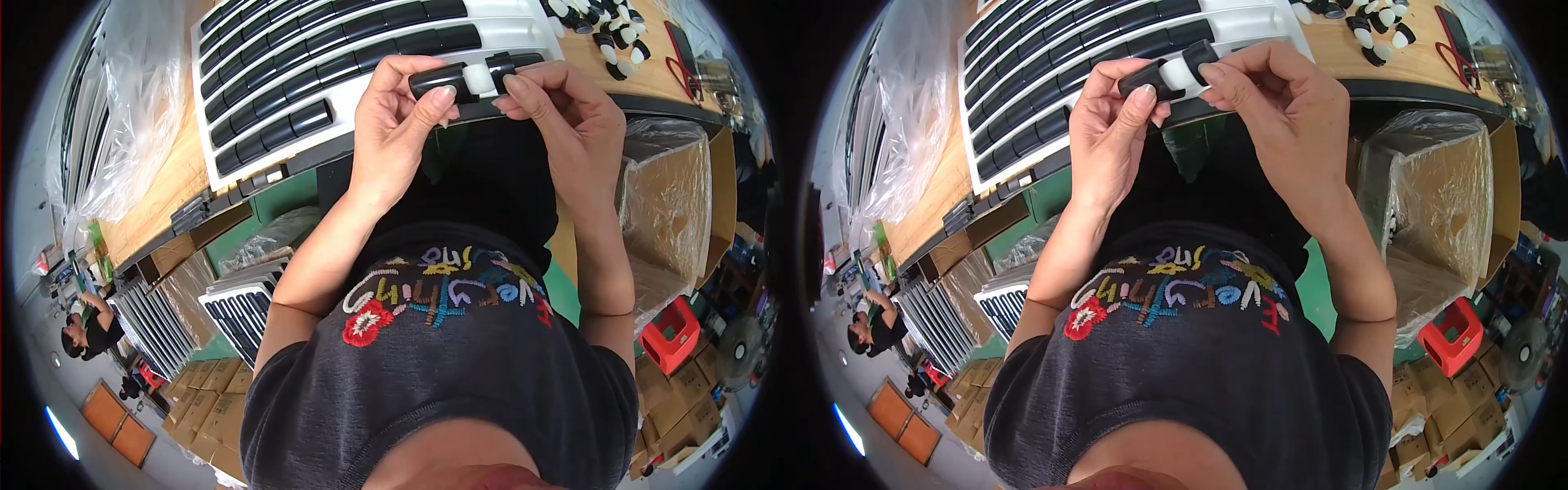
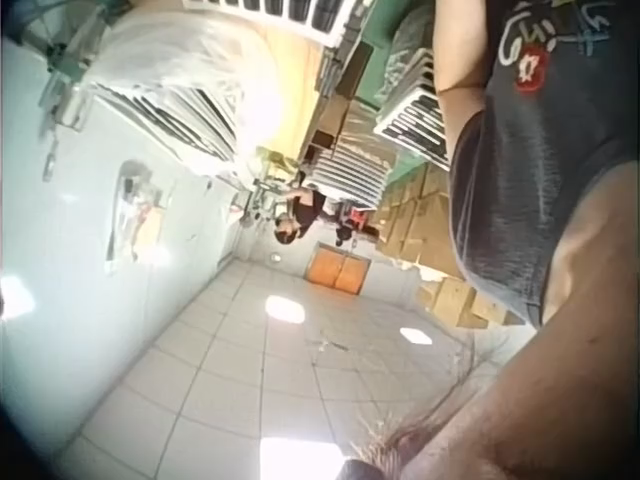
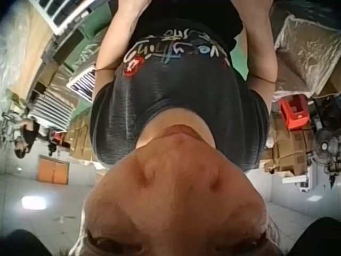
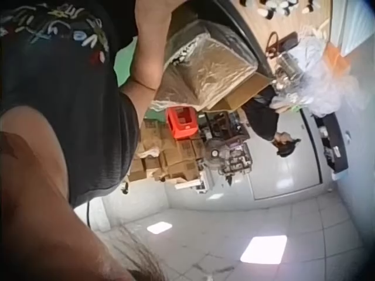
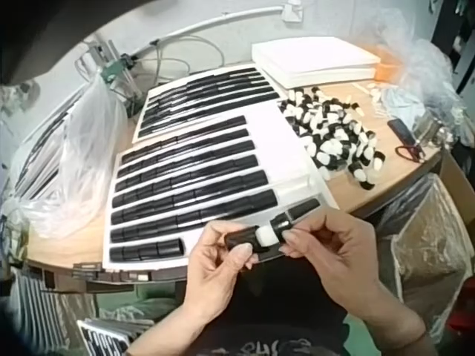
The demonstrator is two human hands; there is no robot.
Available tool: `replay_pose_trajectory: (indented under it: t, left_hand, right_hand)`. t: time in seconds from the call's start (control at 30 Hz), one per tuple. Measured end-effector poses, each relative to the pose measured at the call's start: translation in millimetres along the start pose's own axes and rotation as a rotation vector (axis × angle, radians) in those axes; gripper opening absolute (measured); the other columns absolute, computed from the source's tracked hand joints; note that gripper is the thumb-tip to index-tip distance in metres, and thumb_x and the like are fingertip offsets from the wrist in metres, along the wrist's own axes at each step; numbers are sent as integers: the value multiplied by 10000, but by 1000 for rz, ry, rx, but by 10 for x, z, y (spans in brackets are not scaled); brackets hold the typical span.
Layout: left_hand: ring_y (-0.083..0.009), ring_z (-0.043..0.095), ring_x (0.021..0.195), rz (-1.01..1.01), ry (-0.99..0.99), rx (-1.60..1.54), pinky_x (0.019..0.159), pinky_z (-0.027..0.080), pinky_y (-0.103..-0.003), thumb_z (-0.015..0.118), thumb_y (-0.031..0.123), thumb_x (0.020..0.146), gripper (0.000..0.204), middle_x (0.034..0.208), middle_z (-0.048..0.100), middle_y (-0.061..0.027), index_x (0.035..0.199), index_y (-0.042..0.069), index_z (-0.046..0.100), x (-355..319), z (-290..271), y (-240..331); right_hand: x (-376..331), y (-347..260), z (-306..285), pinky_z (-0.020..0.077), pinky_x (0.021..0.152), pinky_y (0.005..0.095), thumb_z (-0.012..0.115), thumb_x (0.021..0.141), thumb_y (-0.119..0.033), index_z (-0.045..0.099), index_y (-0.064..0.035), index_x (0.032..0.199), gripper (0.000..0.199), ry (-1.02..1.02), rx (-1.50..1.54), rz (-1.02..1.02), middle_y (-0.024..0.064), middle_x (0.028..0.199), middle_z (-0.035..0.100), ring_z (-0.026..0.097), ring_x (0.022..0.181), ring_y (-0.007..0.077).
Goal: Assembling components by inserting white internal plugs into black cylindrical housings and organizing them in an assembly tray.
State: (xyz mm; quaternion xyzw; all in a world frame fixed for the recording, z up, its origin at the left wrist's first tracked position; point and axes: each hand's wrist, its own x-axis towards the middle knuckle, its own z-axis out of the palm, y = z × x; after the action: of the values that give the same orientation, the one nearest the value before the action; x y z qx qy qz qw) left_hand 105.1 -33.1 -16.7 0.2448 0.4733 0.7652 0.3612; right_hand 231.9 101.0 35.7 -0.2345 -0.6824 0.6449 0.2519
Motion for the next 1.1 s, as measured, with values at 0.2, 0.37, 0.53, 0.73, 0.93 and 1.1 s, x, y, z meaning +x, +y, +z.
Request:
replay_pose_trajectory:
  t: [0.2,0.37,0.53,0.73,0.93,1.1]
  left_hand:
    - [-72,577,784,-10,-42,39,715,478,-214,619,139,980,237,943,607,-37,1151,26,502,-43,-42,13]
    - [-80,552,773,-108,-106,17,696,459,-221,581,146,1001,225,930,577,-46,1139,23,453,-104,-59,46]
    - [-81,534,765,-154,-131,7,688,453,-223,546,141,1017,215,906,552,-46,1150,39,411,-160,-89,78]
    - [-85,497,811,-147,-119,13,712,422,-224,528,105,1017,201,1007,477,-41,1159,38,403,-313,-56,106]
    - [-103,503,832,-313,-190,300,740,451,-245,517,76,1011,197,1073,481,-62,1168,41,402,-312,-266,114]
    - [-235,540,898,238,108,1188,733,478,-344,627,-59,860,356,1059,504,-150,1186,32,516,-79,-643,493]
  right_hand:
    - [-5,59,84,386,592,190,680,922,-64,629,5,902,88,-96,-300,-191,-1,799,570,497,644,47]
    - [-46,-73,138,255,518,222,693,914,-95,553,-28,807,188,-215,-422,-66,-46,663,451,343,584,31]
    - [-48,-54,144,301,516,199,679,921,-98,522,-28,775,225,-283,-416,-48,-43,607,472,409,568,16]
    - [-63,-51,172,321,515,198,674,919,-90,509,-29,764,235,-415,-312,74,-25,592,503,443,563,19]
    - [15,210,186,321,535,211,653,943,-152,521,-31,783,240,-512,-308,138,-31,612,488,430,585,31]
    - [491,363,-138,332,555,258,599,978,-244,567,-16,835,272,-231,-551,-56,-1,622,455,397,591,87]
